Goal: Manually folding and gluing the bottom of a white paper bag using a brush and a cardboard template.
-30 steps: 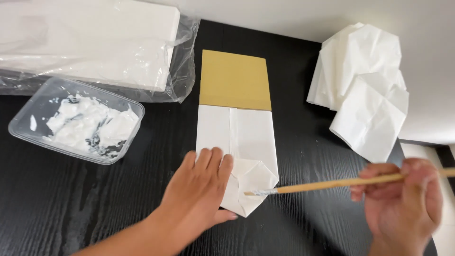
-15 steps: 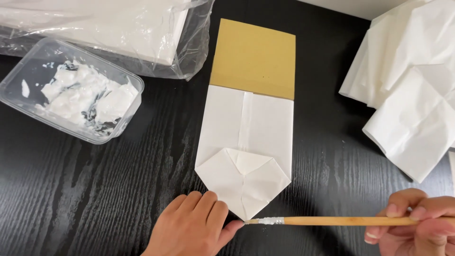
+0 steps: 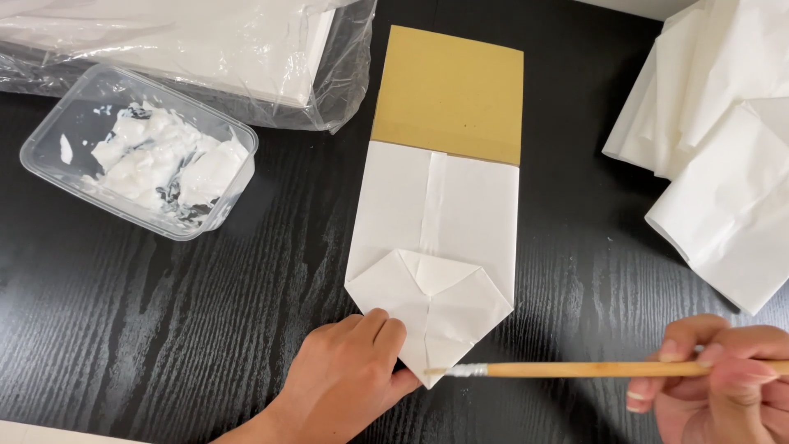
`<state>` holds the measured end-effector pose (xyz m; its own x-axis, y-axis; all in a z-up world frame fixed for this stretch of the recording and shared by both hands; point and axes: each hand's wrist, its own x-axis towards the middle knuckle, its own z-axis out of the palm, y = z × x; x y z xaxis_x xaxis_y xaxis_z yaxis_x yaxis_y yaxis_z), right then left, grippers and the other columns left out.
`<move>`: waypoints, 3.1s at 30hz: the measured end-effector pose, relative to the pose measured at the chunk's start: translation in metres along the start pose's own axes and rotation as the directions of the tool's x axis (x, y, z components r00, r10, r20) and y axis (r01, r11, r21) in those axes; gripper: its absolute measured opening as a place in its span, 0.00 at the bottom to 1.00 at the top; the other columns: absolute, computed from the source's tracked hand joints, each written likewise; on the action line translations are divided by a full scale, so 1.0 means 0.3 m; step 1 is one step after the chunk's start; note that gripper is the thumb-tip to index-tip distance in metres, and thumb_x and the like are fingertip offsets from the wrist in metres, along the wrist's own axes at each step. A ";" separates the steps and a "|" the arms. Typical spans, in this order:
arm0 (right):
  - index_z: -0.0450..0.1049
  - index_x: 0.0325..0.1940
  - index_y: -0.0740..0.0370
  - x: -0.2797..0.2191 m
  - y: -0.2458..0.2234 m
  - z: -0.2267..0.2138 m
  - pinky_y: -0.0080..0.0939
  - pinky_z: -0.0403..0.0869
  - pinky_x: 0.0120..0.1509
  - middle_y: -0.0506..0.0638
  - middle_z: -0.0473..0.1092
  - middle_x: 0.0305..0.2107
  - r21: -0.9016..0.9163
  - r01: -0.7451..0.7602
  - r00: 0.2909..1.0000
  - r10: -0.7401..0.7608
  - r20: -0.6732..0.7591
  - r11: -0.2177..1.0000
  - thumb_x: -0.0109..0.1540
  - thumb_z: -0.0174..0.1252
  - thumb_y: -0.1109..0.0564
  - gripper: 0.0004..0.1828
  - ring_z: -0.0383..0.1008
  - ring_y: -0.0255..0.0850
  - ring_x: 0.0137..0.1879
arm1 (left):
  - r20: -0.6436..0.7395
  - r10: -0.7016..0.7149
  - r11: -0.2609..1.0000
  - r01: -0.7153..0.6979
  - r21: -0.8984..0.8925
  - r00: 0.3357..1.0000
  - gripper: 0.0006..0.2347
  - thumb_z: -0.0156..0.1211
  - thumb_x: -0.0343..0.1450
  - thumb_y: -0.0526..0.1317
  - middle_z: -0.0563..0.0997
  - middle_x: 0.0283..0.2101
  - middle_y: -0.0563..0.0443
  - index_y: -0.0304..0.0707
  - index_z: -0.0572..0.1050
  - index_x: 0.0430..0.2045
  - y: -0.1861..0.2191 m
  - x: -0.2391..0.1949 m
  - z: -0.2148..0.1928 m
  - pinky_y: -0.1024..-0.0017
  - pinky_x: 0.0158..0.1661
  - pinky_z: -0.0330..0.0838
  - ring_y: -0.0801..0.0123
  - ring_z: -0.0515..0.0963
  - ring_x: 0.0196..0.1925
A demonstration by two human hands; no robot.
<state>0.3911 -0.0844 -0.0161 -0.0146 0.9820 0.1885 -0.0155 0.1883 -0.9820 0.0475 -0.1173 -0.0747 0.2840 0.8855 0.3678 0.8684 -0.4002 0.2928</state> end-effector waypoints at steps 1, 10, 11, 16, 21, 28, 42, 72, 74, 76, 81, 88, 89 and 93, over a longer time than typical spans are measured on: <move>0.66 0.47 0.54 0.000 -0.004 0.010 0.29 0.88 0.24 0.54 0.68 0.34 -0.050 0.008 1.000 -0.007 0.021 0.999 0.78 0.45 0.48 0.11 0.80 0.34 0.21 | 0.019 -0.001 1.000 0.001 -0.012 1.000 0.27 0.77 0.65 0.60 0.64 0.18 0.59 0.45 0.62 0.17 -0.002 0.001 -0.001 0.70 0.13 0.57 0.73 0.61 0.14; 0.67 0.45 0.51 -0.010 -0.010 -0.011 0.30 0.87 0.22 0.53 0.68 0.33 -0.098 -0.025 0.999 0.030 0.045 0.995 0.77 0.45 0.48 0.10 0.78 0.36 0.21 | 0.047 -0.036 0.998 0.038 -0.044 0.998 0.18 0.71 0.58 0.46 0.62 0.18 0.60 0.45 0.62 0.15 0.001 0.000 0.000 0.70 0.13 0.54 0.73 0.59 0.14; 0.67 0.45 0.51 -0.008 -0.011 -0.011 0.30 0.87 0.22 0.53 0.68 0.33 -0.101 -0.027 0.999 0.031 0.044 0.995 0.77 0.45 0.48 0.10 0.78 0.36 0.21 | 0.048 -0.036 0.998 0.039 -0.048 0.998 0.18 0.71 0.58 0.46 0.62 0.18 0.60 0.45 0.62 0.15 0.001 0.000 -0.002 0.70 0.13 0.54 0.73 0.59 0.14; 0.66 0.44 0.49 0.001 -0.030 -0.019 0.27 0.81 0.17 0.50 0.67 0.32 -0.128 -0.001 1.000 0.001 0.006 0.992 0.79 0.44 0.46 0.12 0.75 0.34 0.20 | 0.066 -0.030 0.999 0.033 -0.043 0.997 0.25 0.78 0.61 0.59 0.67 0.19 0.59 0.44 0.65 0.17 0.003 0.007 -0.015 0.69 0.14 0.60 0.71 0.65 0.16; 0.67 0.49 0.46 -0.024 0.112 -0.224 0.29 0.76 0.24 0.46 0.66 0.41 0.166 -0.003 1.000 0.000 0.015 0.986 0.80 0.47 0.44 0.10 0.72 0.34 0.23 | 0.059 0.003 1.000 -0.003 -0.001 0.998 0.26 0.74 0.66 0.63 0.66 0.19 0.59 0.44 0.66 0.18 0.004 0.010 -0.023 0.70 0.15 0.62 0.72 0.67 0.17; 0.71 0.59 0.44 -0.024 0.165 -0.290 0.29 0.78 0.33 0.46 0.65 0.47 0.249 0.139 0.990 -0.143 0.001 0.959 0.80 0.50 0.44 0.08 0.72 0.37 0.28 | -0.072 0.153 0.987 -0.148 0.067 0.986 0.16 0.70 0.72 0.46 0.69 0.26 0.56 0.47 0.67 0.21 0.017 -0.003 -0.067 0.74 0.19 0.63 0.71 0.68 0.21; 0.65 0.53 0.52 0.014 -0.027 -0.042 0.37 0.83 0.31 0.55 0.70 0.35 0.047 0.043 0.998 -0.045 0.034 0.998 0.79 0.44 0.49 0.08 0.74 0.43 0.24 | -0.120 0.293 0.948 -0.304 -0.093 0.949 0.05 0.63 0.70 0.28 0.69 0.29 0.53 0.34 0.79 0.37 0.015 0.025 -0.045 0.70 0.20 0.61 0.67 0.66 0.23; 0.62 0.50 0.56 0.026 -0.017 -0.004 0.34 0.74 0.24 0.58 0.68 0.30 -0.101 0.109 0.990 -0.117 -0.080 0.989 0.77 0.44 0.51 0.08 0.67 0.42 0.21 | -0.043 0.332 0.935 -0.335 -0.120 0.942 0.03 0.58 0.73 0.31 0.70 0.28 0.54 0.32 0.79 0.35 0.005 0.000 -0.022 0.71 0.17 0.60 0.68 0.68 0.22; 0.62 0.49 0.57 0.025 -0.020 -0.002 0.32 0.73 0.21 0.58 0.67 0.30 -0.129 0.130 0.986 -0.142 -0.089 0.983 0.77 0.44 0.51 0.08 0.68 0.41 0.19 | -0.058 0.335 0.933 -0.340 -0.119 0.940 0.03 0.58 0.73 0.30 0.70 0.27 0.55 0.32 0.79 0.32 0.006 0.001 -0.019 0.72 0.16 0.59 0.69 0.66 0.21; 0.60 0.47 0.55 0.023 -0.028 0.007 0.32 0.71 0.15 0.57 0.64 0.27 -0.155 0.112 0.978 -0.137 -0.159 0.981 0.78 0.43 0.48 0.10 0.64 0.39 0.18 | -0.099 0.334 0.937 -0.342 -0.078 0.937 0.02 0.60 0.72 0.30 0.70 0.28 0.55 0.34 0.79 0.33 0.008 -0.002 -0.013 0.72 0.17 0.60 0.68 0.68 0.23; 0.60 0.40 0.56 0.041 -0.067 0.107 0.29 0.66 0.13 0.57 0.65 0.27 -0.123 0.088 0.982 -0.107 -0.157 0.988 0.76 0.45 0.52 0.11 0.67 0.37 0.14 | -0.096 0.357 0.931 -0.363 -0.047 0.929 0.03 0.59 0.72 0.30 0.70 0.28 0.56 0.34 0.80 0.34 0.007 -0.001 -0.019 0.73 0.18 0.61 0.69 0.67 0.23; 0.59 0.40 0.57 0.046 -0.066 0.098 0.30 0.67 0.15 0.57 0.65 0.27 -0.183 0.080 0.970 -0.119 -0.212 0.980 0.77 0.44 0.51 0.13 0.66 0.39 0.15 | -0.135 0.344 0.933 -0.355 -0.062 0.929 0.04 0.63 0.71 0.29 0.69 0.25 0.58 0.37 0.78 0.27 0.008 0.006 -0.021 0.77 0.18 0.62 0.74 0.65 0.20; 0.59 0.40 0.57 0.048 -0.066 0.095 0.30 0.67 0.15 0.57 0.65 0.27 -0.183 0.080 0.969 -0.120 -0.216 0.980 0.77 0.44 0.51 0.13 0.66 0.39 0.15 | -0.135 0.348 0.932 -0.358 -0.062 0.928 0.04 0.63 0.71 0.29 0.69 0.25 0.58 0.37 0.78 0.27 0.009 0.010 -0.023 0.77 0.18 0.62 0.74 0.65 0.20; 0.61 0.41 0.56 0.047 -0.063 0.096 0.27 0.70 0.15 0.55 0.67 0.27 -0.127 0.101 0.987 -0.116 -0.112 0.987 0.77 0.42 0.53 0.11 0.69 0.36 0.15 | -0.127 0.347 0.933 -0.355 -0.051 0.929 0.04 0.64 0.70 0.29 0.68 0.24 0.58 0.38 0.78 0.26 0.010 0.007 -0.022 0.76 0.17 0.62 0.73 0.65 0.20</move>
<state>0.3624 -0.0747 0.0056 0.0993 0.9493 0.2984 0.1098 0.2876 -0.9514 0.0480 -0.1183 -0.0672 0.5133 0.6541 0.5555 0.6891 -0.7000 0.1875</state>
